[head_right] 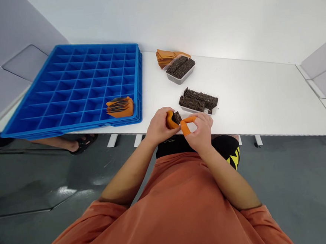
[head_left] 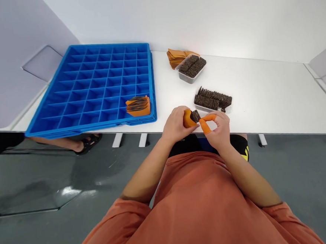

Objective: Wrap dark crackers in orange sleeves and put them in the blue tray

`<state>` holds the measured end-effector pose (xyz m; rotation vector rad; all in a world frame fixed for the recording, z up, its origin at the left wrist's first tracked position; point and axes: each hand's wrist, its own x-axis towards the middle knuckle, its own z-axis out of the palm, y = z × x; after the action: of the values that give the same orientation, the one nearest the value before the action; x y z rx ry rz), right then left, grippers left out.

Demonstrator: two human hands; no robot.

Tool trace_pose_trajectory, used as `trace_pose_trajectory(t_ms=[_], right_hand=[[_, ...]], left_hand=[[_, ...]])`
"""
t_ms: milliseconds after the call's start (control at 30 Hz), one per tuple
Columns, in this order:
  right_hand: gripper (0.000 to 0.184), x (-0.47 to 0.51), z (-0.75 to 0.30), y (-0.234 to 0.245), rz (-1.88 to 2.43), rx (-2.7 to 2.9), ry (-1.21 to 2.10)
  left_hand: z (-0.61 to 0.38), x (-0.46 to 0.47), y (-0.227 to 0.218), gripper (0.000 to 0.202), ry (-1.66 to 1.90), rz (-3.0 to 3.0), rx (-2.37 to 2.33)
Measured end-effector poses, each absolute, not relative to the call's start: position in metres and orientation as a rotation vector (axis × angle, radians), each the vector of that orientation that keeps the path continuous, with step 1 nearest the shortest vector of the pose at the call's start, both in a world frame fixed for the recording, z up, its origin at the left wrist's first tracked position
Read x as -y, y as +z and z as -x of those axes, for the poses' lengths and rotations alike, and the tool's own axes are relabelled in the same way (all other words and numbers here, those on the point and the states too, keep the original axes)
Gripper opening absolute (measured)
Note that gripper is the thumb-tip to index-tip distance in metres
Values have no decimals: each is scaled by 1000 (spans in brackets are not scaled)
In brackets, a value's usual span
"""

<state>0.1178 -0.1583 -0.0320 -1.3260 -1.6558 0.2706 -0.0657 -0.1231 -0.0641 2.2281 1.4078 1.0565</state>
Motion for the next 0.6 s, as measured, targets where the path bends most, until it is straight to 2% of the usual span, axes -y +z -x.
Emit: trace_pose_trajectory(t_ms=[600], right_hand=[[8,159,-114,-35,1353,1701,302]], left_hand=[[65,123,-61,59,1014,-2256,-1385]])
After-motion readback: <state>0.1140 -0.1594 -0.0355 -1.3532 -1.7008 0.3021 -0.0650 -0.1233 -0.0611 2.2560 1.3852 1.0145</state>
